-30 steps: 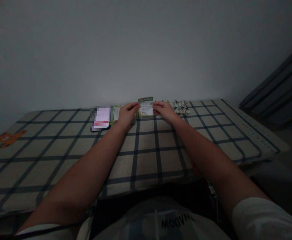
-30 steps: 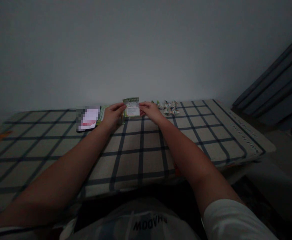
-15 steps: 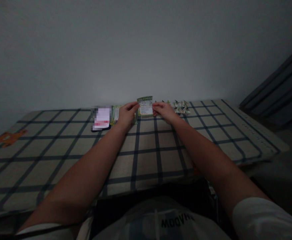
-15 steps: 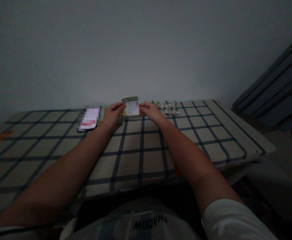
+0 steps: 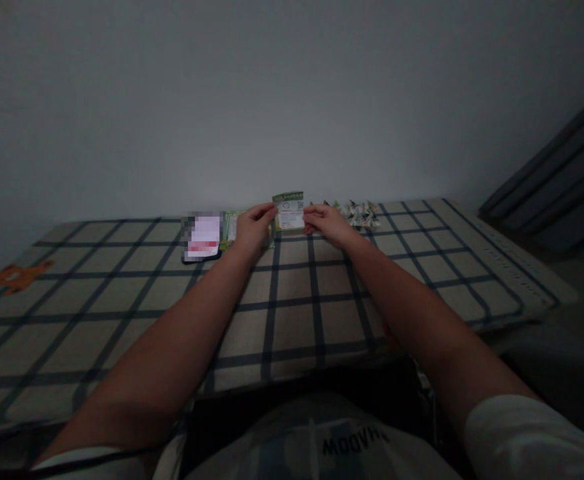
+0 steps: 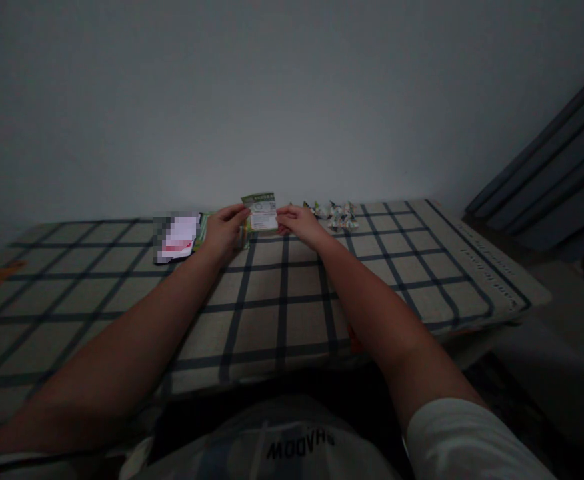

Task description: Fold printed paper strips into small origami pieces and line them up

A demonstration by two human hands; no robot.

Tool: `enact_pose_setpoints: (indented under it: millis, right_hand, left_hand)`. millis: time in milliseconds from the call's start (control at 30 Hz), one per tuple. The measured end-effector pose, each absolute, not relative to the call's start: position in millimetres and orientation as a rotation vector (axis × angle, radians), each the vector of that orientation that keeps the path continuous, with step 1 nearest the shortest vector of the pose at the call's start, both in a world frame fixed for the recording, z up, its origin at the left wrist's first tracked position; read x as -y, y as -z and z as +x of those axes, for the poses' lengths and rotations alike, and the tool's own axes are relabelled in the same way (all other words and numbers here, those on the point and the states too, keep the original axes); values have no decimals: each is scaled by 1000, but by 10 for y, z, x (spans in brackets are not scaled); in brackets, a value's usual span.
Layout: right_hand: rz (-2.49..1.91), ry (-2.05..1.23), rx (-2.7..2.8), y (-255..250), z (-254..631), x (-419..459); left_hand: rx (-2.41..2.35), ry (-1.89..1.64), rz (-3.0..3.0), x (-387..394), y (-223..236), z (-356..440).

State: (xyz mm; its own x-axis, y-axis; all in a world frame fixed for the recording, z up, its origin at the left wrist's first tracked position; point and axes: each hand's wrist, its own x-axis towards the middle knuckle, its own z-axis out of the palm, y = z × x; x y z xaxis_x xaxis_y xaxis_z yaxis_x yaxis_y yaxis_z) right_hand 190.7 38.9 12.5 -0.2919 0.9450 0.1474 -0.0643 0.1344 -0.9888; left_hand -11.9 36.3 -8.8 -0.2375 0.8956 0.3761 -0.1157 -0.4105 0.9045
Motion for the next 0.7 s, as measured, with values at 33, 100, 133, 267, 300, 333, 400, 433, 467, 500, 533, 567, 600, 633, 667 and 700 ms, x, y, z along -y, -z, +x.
enact_pose_setpoints:
  millis: [33, 100, 133, 267, 300, 333, 400, 433, 467, 500, 533, 567, 600, 633, 667, 700]
  right_hand:
    - [-919, -1354, 1450, -131, 1906, -382]
    - [-935, -1396, 1447, -145, 1902, -365]
    - [-943, -1412, 1451, -152, 1899, -356]
    - [-934, -1395, 1478, -162, 1889, -342]
    - [-928, -1379, 1485, -161, 1889, -343]
    - [-923, -1364, 1492, -159, 1890, -345]
    - [-926, -1349, 1501, -159, 1894, -346]
    - [-932, -1353, 1500, -161, 1896, -344]
    - [-938, -1366, 1497, -165, 1898, -340]
    - [-942, -1384, 1495, -170, 1898, -335]
    - [-946, -1404, 1496, -175, 1898, -330]
    - [-948, -1418, 1500, -179, 1898, -325]
    - [-949, -1424, 1506, -182, 1897, -323]
    - [-949, -1419, 1511, -182, 1896, -322]
    - [-949, -1408, 1516, -180, 1895, -325]
    - [-948, -1395, 1518, -176, 1894, -329]
  left_hand:
    - [-1011, -1749, 1254, -369, 88, -120]
    - [-1008, -1770, 1231, -379, 87, -125]
    - [-1007, -1778, 1224, -384, 88, -127]
    - [-1010, -1790, 1246, -393, 90, -132]
    - [-1013, -1791, 1252, -392, 90, -130]
    - [-1019, -1792, 1256, -390, 90, -128]
    - [-1033, -1787, 1260, -382, 87, -121]
    - [-1036, -1786, 1258, -377, 85, -119]
    - [-1038, -1787, 1254, -373, 81, -118]
    - [-1038, -1791, 1250, -369, 77, -118]
    - [-1037, -1797, 1246, -366, 73, -119]
    - [-1037, -1803, 1243, -364, 69, -122]
    - [-1040, -1806, 1243, -364, 67, -125]
    - [-1048, -1808, 1242, -366, 66, -129]
    - [-1057, -1809, 1241, -370, 67, -132]
    - [-1065, -1809, 1240, -376, 70, -134]
